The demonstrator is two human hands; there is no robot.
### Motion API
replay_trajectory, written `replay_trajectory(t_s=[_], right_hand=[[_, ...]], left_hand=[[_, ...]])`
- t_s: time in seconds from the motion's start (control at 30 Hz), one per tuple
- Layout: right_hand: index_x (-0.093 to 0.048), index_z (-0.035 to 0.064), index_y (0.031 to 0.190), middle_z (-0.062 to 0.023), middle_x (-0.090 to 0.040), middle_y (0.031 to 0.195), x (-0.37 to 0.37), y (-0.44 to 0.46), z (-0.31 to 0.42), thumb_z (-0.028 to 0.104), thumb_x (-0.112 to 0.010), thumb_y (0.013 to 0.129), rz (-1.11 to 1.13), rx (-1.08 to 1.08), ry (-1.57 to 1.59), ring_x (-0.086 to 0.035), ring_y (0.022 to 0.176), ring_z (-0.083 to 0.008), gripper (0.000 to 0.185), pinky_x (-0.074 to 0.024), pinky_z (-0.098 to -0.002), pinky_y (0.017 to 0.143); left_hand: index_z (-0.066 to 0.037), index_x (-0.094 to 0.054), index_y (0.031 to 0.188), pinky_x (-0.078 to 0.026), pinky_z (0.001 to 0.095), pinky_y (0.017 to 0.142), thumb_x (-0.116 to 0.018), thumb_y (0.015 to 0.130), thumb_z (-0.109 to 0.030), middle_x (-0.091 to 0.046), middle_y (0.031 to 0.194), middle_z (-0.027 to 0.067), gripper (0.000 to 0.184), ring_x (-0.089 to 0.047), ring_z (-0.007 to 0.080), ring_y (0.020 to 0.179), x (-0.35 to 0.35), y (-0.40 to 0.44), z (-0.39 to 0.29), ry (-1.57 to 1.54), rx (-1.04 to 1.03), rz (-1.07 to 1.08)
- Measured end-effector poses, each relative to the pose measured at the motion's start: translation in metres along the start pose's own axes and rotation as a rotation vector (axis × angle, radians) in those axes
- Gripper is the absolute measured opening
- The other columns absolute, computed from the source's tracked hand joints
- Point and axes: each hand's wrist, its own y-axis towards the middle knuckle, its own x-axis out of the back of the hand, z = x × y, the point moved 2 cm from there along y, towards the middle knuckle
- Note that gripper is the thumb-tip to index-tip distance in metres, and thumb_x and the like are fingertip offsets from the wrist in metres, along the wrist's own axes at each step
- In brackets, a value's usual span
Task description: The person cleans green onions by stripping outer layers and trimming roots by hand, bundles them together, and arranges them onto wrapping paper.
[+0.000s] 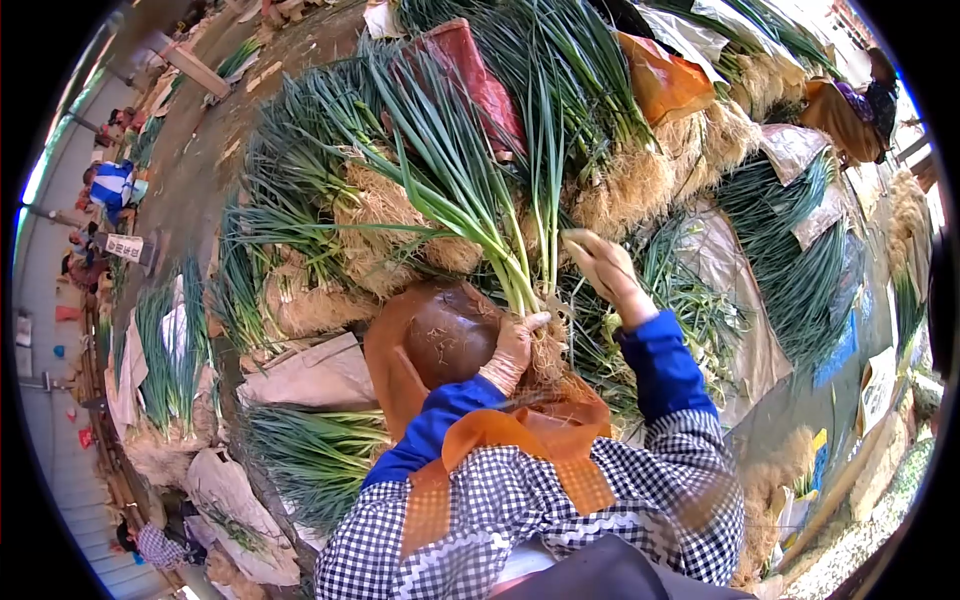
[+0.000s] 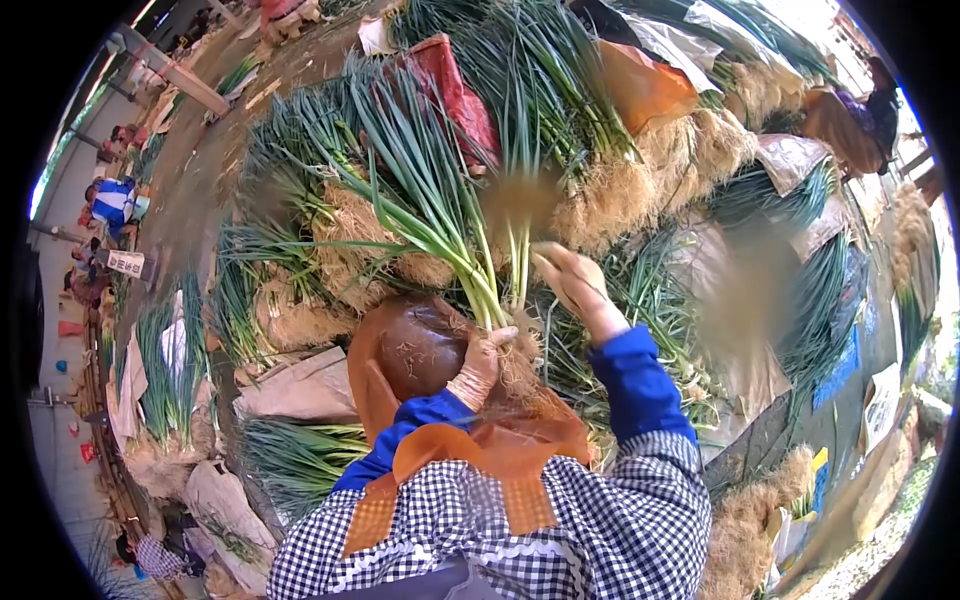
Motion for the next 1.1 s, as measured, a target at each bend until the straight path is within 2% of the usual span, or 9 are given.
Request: replay_trajectory(t_s=[0.07,0.1,0.2,0.27,0.4,0.53,0.73,0.93,1.1], right_hand=[[-0.058,0.0004,0.110,-0.0094,-0.065,0.102,-0.037,0.052,-0.038,0.023,-0.058,0.088,0.159,-0.097,0.147,-0.061,0.090,-0.0110,0.032,-0.0473,-0.0224,0.076],[-0.059,0.0013,0.109,-0.0081,-0.065,0.098,-0.060,0.061,-0.069,0.026,-0.059,0.088,0.300,-0.210,0.748,-0.060,0.087,-0.0095,0.033,-0.0468,-0.0210,0.074],[-0.063,0.0037,0.105,-0.0004,-0.063,0.079,-0.031,0.068,0.002,0.029,-0.060,0.088,0.692,-0.479,0.550,-0.053,0.068,-0.0050,0.031,-0.0427,-0.0175,0.060],[-0.059,0.0028,0.113,-0.0079,-0.059,0.097,-0.045,0.063,-0.025,0.021,-0.050,0.092,0.721,-0.296,0.433,-0.052,0.080,-0.0086,0.030,-0.0420,-0.0216,0.068],[-0.050,0.0062,0.126,-0.0084,-0.059,0.112,-0.061,-0.001,-0.043,0.032,-0.046,0.094,0.283,-0.743,1.130,-0.058,0.095,-0.0156,0.042,-0.0465,-0.0220,0.079],[-0.049,0.0065,0.128,-0.0124,-0.055,0.123,-0.007,-0.091,0.036,0.045,-0.050,0.089,1.114,0.004,0.013,-0.052,0.114,-0.0267,0.055,-0.0435,-0.0345,0.095],[-0.064,0.0065,0.099,-0.0145,-0.064,0.085,0.003,-0.057,0.000,0.047,-0.057,0.083,0.313,-0.312,0.155,-0.063,0.083,-0.0221,0.044,-0.0483,-0.0310,0.073],[-0.065,0.0056,0.089,-0.0095,-0.059,0.065,-0.051,-0.063,-0.009,0.018,-0.056,0.088,0.408,0.162,0.260,-0.058,0.059,-0.0161,0.015,-0.0455,-0.0275,0.056],[-0.065,0.0102,0.094,-0.0103,-0.064,0.081,0.010,-0.100,-0.014,0.031,-0.058,0.087,0.867,-0.148,-0.223,-0.058,0.070,-0.0218,0.023,-0.0459,-0.0300,0.066]], left_hand=[[-0.003,-0.056,0.096,-0.048,0.0271,0.074,-0.060,0.073,-0.001,-0.056,0.083,0.0019,0.024,-0.056,0.0159,0.077,-0.003,-0.001,-0.004,0.065,-0.018,0.006],[-0.003,-0.057,0.098,-0.048,0.0270,0.073,-0.061,0.073,0.001,-0.058,0.084,0.0023,0.025,-0.056,0.0150,0.077,-0.003,-0.001,-0.004,-0.007,-0.070,0.029],[-0.004,-0.057,0.101,-0.048,0.0266,0.073,-0.061,0.073,0.004,-0.060,0.088,0.0025,0.029,-0.057,0.0143,0.080,0.007,0.003,0.004,-0.095,-0.084,0.066],[-0.003,-0.055,0.097,-0.049,0.0279,0.075,-0.056,0.073,-0.002,-0.057,0.087,0.0048,0.024,-0.057,0.0159,0.079,0.006,0.004,0.005,-0.101,-0.039,0.022],[-0.002,-0.055,0.101,-0.049,0.0288,0.075,-0.056,0.074,-0.002,-0.058,0.088,0.0057,0.028,-0.057,0.0166,0.080,0.011,0.007,0.008,-0.169,0.050,0.036],[-0.001,-0.053,0.108,-0.050,0.0297,0.073,-0.055,0.074,0.001,-0.058,0.089,0.0066,0.034,-0.058,0.0182,0.079,0.005,0.006,-0.001,-0.341,0.005,0.035],[-0.002,-0.053,0.106,-0.050,0.0283,0.072,-0.054,0.074,0.001,-0.057,0.090,0.0062,0.032,-0.058,0.0177,0.077,0.006,0.006,0.008,-0.226,0.007,0.037],[0.001,-0.053,0.105,-0.049,0.0279,0.078,-0.051,0.076,0.003,-0.058,0.093,0.0059,0.030,-0.057,0.0171,0.083,0.003,-0.001,-0.010,-0.313,0.016,0.028],[0.000,-0.055,0.103,-0.052,0.0334,0.075,-0.056,0.076,-0.007,-0.060,0.085,0.0086,0.028,-0.060,0.0210,0.077,0.009,-0.003,-0.008,-0.529,0.275,0.100]])
